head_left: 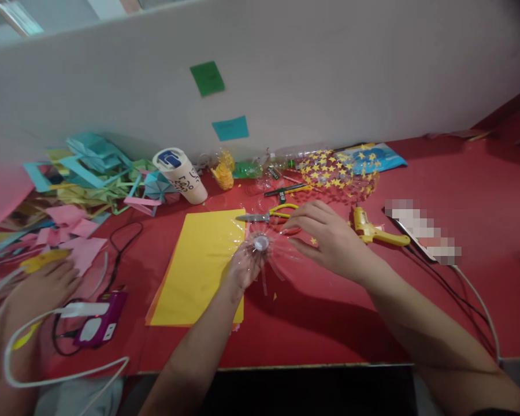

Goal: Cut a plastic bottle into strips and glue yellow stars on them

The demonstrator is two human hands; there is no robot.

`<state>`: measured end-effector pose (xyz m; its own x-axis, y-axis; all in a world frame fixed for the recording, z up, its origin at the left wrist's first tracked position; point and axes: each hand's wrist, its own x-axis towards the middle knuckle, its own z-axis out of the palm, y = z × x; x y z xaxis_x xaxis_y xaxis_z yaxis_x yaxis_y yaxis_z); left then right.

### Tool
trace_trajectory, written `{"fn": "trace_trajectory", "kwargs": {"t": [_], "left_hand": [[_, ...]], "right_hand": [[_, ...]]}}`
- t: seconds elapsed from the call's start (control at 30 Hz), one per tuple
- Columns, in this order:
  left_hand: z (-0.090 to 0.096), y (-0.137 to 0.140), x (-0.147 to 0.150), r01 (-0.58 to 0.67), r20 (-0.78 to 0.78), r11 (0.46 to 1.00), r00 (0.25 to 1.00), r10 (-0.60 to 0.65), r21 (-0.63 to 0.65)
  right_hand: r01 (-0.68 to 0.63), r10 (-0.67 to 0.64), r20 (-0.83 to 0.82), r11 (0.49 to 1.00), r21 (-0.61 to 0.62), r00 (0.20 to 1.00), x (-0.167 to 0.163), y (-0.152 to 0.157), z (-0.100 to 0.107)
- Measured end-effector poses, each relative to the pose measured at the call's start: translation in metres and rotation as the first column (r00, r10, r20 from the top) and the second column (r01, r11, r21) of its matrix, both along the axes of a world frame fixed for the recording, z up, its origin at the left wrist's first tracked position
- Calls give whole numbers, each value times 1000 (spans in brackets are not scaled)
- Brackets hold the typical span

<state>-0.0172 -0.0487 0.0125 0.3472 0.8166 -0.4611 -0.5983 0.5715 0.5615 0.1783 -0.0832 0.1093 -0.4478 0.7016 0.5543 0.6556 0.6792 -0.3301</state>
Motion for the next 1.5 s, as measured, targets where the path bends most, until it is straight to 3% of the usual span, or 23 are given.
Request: {"fn": "trace_trajectory", "kwargs": {"t": [0.33,0.63,0.83,1.07,1.23,1.37,1.5], "left_hand": [[5,1,2,-18,-36,1000,999,18,11],[5,-1,6,33,-109,999,993,-34,-8],[3,-2,4,70,-68,991,996,-63,110],[2,16,-18,100,-81,980,993,-87,173],[-1,21,-29,124,-289,940,957,-29,319],[-8,21,-27,174,-501,890,863,68,421],[-8,24,-28,195,-589,835,788,180,515]], "right_hand": [[71,-83,-80,986,-148,993,0,10,-14],[89,-91,-1,984,-152,996,-8,7,-18],[94,-93,14,983,-161,996,-7,5,-15],[60,-45,87,980,-189,995,-8,10,-24],[62,-23,154,966,-250,988,-8,13,-40],[89,-47,156,958,-272,987,-3,8,-49],[92,-68,101,961,-260,993,-1,3,-52]]}}
